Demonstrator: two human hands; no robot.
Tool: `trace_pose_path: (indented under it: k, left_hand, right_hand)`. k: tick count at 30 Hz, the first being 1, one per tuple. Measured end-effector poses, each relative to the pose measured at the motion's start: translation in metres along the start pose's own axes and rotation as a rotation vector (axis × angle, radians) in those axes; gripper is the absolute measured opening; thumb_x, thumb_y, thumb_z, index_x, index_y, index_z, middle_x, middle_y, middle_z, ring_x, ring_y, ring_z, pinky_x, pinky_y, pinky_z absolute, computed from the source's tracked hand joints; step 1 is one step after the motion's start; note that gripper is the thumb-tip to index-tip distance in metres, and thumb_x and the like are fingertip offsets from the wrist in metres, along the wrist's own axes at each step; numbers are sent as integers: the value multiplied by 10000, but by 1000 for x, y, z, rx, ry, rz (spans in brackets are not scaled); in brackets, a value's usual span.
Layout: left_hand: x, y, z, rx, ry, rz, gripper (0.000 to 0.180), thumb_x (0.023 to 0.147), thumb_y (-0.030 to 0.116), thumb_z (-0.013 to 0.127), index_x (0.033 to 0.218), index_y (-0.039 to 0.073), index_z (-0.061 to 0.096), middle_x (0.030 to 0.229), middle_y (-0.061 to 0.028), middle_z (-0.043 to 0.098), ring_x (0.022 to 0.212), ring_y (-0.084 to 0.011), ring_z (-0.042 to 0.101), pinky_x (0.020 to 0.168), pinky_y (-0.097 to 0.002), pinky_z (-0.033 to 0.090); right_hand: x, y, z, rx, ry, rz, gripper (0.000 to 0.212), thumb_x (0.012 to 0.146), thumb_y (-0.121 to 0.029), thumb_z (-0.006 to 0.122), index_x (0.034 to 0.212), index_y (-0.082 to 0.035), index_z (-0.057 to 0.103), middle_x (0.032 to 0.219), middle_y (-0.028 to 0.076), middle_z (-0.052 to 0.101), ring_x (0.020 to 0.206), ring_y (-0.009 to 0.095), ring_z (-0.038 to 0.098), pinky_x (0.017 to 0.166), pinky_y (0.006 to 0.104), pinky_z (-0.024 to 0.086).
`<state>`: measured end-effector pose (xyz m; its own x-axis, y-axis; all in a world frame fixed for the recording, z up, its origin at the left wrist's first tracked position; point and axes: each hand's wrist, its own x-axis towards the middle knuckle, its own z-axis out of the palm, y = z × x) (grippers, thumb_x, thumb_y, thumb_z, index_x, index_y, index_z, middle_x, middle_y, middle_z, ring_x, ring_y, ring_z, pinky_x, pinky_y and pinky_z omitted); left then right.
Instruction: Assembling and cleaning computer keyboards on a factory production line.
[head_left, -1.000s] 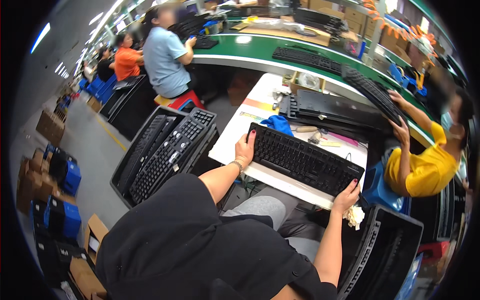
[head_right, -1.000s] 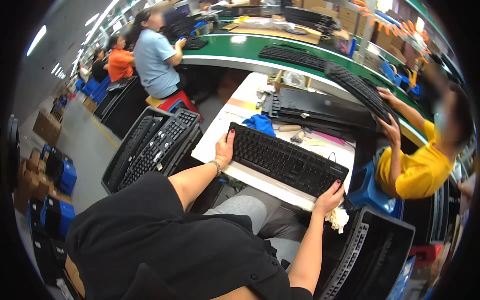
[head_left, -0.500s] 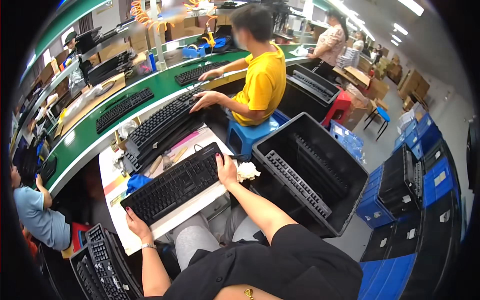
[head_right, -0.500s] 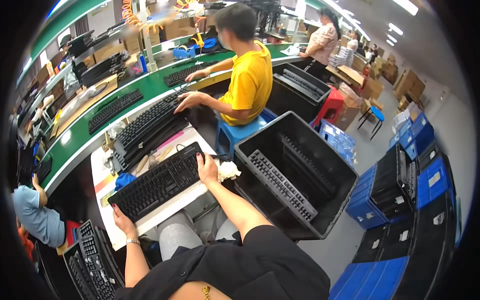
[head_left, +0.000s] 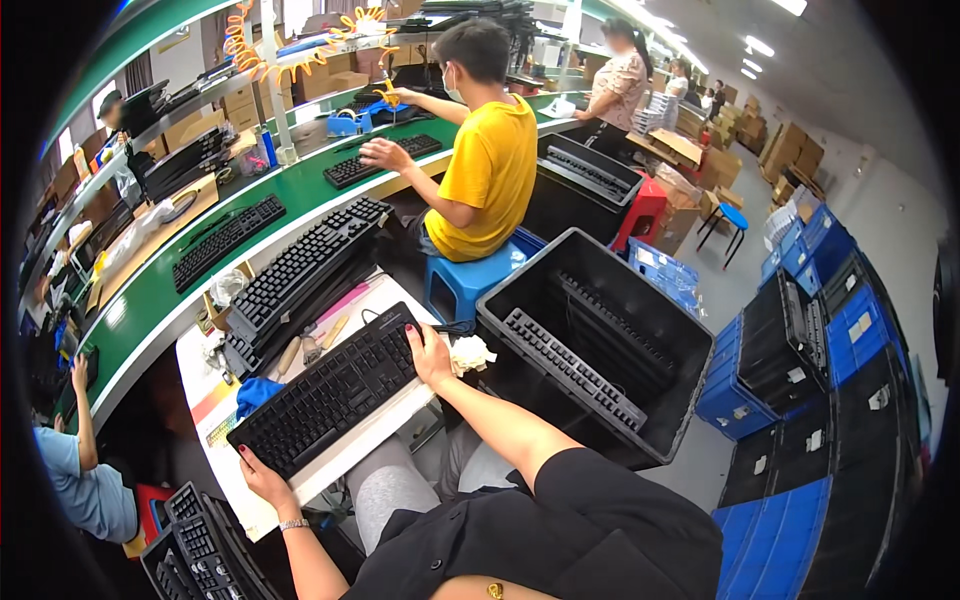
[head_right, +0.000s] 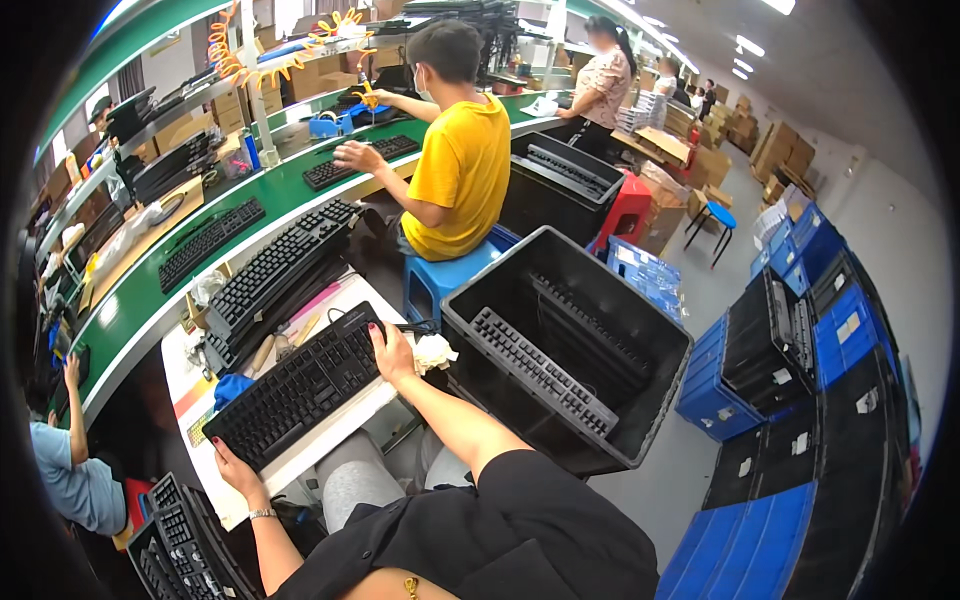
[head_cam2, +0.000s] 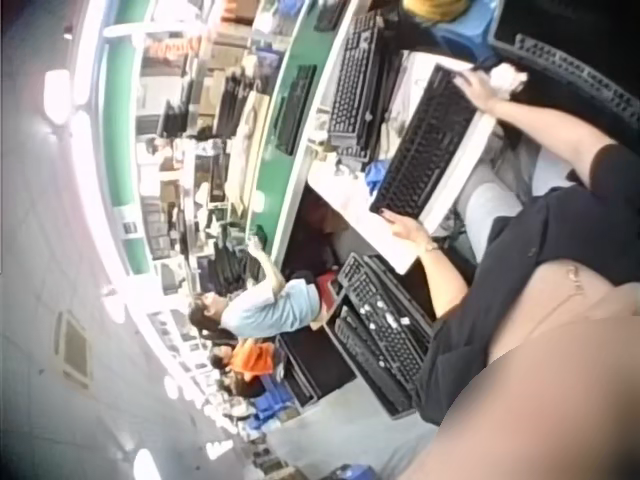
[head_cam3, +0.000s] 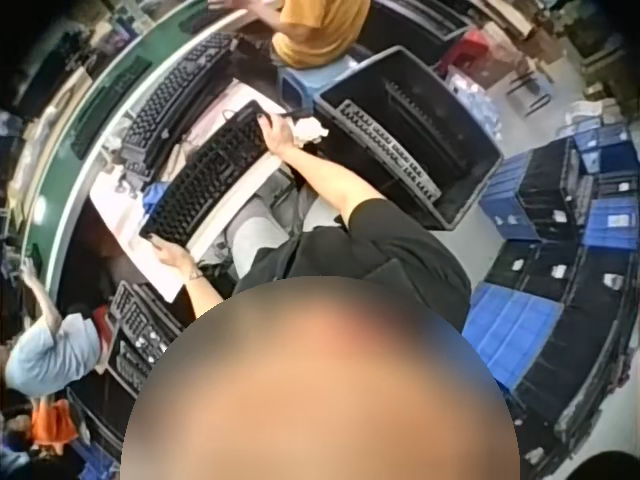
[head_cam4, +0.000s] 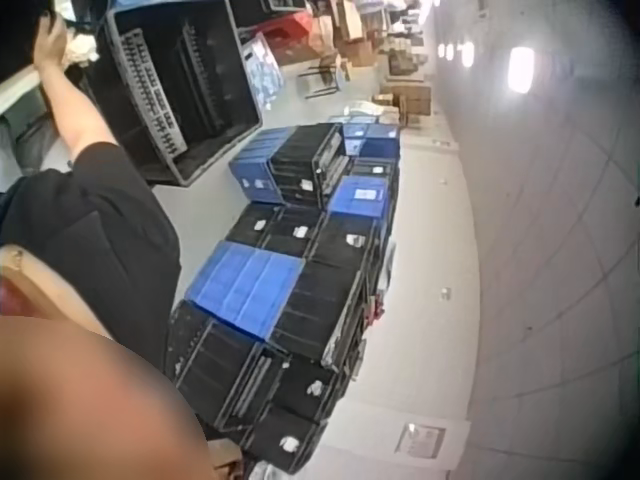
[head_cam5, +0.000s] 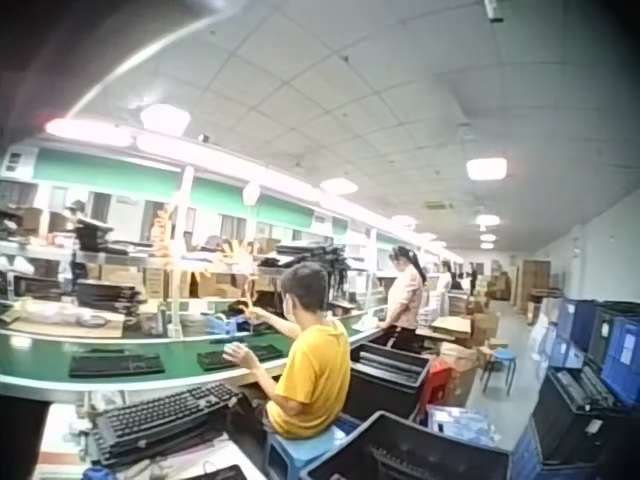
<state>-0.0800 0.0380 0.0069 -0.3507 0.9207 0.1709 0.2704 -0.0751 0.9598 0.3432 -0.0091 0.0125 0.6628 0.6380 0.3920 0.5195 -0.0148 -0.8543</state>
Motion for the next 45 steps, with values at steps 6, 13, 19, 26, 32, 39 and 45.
trace_pose_path:
  k: [6,13,19,26,32,39,45]
  left_hand:
    - [-1,1,-1,-16,-5,-13,680,1114,565,450,1264,-60,674,1167,-175,738,992,-255,660,930,-328,494]
    - [-3,2,-1,-20,-10,4,658,1122,546,447,1266,-56,671,1162,-173,733,990,-246,654,927,-326,493]
    - [-5,6,4,-51,20,36,630,1133,524,437,1210,-56,670,1086,-163,730,915,-239,634,885,-339,495]
    - [-2,3,3,-100,40,34,572,1131,476,476,1209,-52,681,1101,-169,735,929,-235,636,894,-335,496]
    - [6,-19,0,59,95,126,470,1120,417,510,1182,-4,708,1087,-164,746,961,-285,671,894,-372,510]
    - [-11,16,3,11,198,61,474,1091,434,561,1101,-17,707,974,-148,732,861,-273,651,823,-370,510]
    - [-11,32,-5,38,121,66,505,1078,462,566,1139,-22,698,997,-205,756,848,-348,692,791,-402,528]
  right_hand:
    - [-1,-4,-2,28,-24,8,565,1106,-470,484,1313,36,627,1234,230,720,1127,412,680,989,415,509]
    - [-1,-7,-4,11,-16,27,575,1105,-468,482,1312,51,619,1263,246,705,1158,424,669,1013,424,508]
    - [0,0,-3,18,-17,36,592,1103,-479,485,1326,53,617,1281,246,698,1174,423,663,1021,429,504]
    - [1,-2,3,63,-27,37,576,1106,-460,500,1340,52,623,1273,246,708,1156,407,676,1010,421,509]
    - [2,-1,11,-55,-199,176,586,1086,-473,532,1348,41,636,1222,243,718,1140,399,684,1007,440,512]
    - [0,14,-2,-33,-147,49,521,1110,-433,497,1324,14,657,1221,225,721,1080,393,687,977,424,517]
    - [3,19,3,26,-109,12,580,1127,-456,459,1342,53,635,1273,252,708,1122,413,673,1008,406,500]
